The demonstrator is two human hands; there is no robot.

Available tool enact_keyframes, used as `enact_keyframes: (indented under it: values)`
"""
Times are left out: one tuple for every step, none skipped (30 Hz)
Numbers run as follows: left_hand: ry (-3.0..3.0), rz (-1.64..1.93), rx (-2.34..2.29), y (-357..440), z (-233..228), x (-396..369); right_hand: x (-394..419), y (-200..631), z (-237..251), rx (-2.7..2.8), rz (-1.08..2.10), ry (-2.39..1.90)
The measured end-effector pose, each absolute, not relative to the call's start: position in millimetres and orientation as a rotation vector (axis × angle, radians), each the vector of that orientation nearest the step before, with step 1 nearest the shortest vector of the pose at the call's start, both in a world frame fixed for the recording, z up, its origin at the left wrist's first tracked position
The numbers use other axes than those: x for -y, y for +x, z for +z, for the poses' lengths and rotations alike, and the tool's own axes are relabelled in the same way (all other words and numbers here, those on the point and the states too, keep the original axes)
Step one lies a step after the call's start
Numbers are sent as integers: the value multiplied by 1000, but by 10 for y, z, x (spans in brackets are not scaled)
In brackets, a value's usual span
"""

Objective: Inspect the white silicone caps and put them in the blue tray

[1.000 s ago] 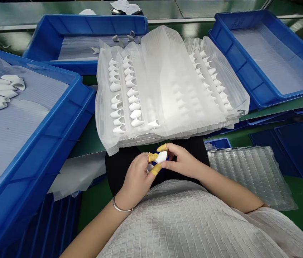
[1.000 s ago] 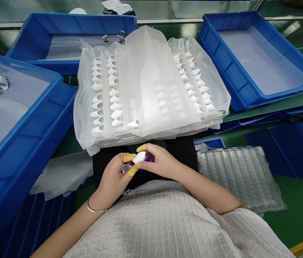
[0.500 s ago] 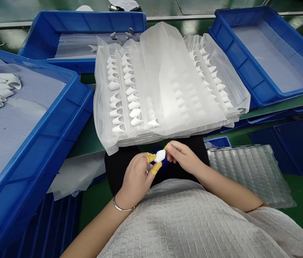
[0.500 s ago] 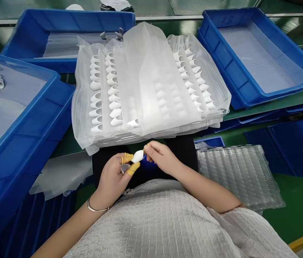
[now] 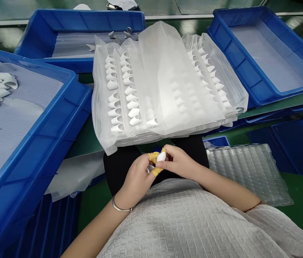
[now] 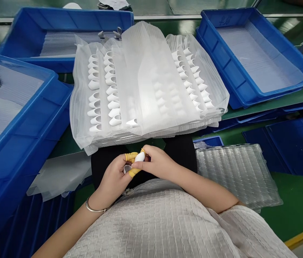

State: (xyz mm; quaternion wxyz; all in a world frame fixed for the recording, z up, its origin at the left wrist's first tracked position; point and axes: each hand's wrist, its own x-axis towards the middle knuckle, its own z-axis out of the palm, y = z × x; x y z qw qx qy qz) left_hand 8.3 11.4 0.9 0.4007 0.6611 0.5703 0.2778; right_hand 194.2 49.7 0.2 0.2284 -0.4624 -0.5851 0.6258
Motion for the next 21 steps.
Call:
enact_keyframes:
  values:
    - [1676,709,-1440,79,7,-107,-501,1934,15,1612,1714,-1257]
    - [1665,713,-1438,74,6,-100,-509,1928,24,1604,1721,-1234]
    - [1646,711,-1432,70,6,-93,-519,1925,27,1588,1740,-1211]
    - [1623,709,-1425,65,7,-88,-529,1922,24,1559,1770,-1198]
    - [1601,713,-1421,60,8,-85,-537,1919,15,1518,1807,-1194]
    - [1583,721,-1415,54,10,-84,-542,1915,2,1471,1843,-1195]
    - [1572,732,-1407,47,12,-85,-546,1910,-9,1428,1866,-1199]
    - [1563,738,-1395,40,14,-86,-547,1905,-13,1405,1875,-1197]
    - [1554,741,-1381,31,18,-87,-546,1901,-4,1417,1859,-1193]
    - [1540,742,-1367,21,23,-88,-543,1898,24,1472,1815,-1193]
    - [1520,742,-1349,9,27,-87,-541,1897,73,1562,1748,-1197]
    - [1488,744,-1329,-6,31,-86,-538,1898,146,1672,1662,-1206]
    - [1442,756,-1305,-22,30,-85,-537,1899,241,1788,1569,-1218]
    - [1385,777,-1275,-41,23,-85,-541,1900,356,1899,1483,-1222]
    - [1315,810,-1242,-61,8,-90,-553,1899,485,1995,1420,-1212]
    - [1237,850,-1208,-82,-16,-100,-580,1893,622,2067,1390,-1187]
    - [1157,884,-1174,-103,-48,-115,-627,1880,760,2112,1393,-1154]
    - [1072,908,-1147,-125,-87,-134,-698,1855,895,2128,1426,-1122]
    - [977,923,-1130,-147,-128,-155,-795,1816,1019,2117,1471,-1099]
    - [872,932,-1123,-170,-171,-173,-916,1761,1129,2085,1514,-1090]
    - [766,932,-1121,-194,-211,-187,-1054,1690,1222,2044,1540,-1097]
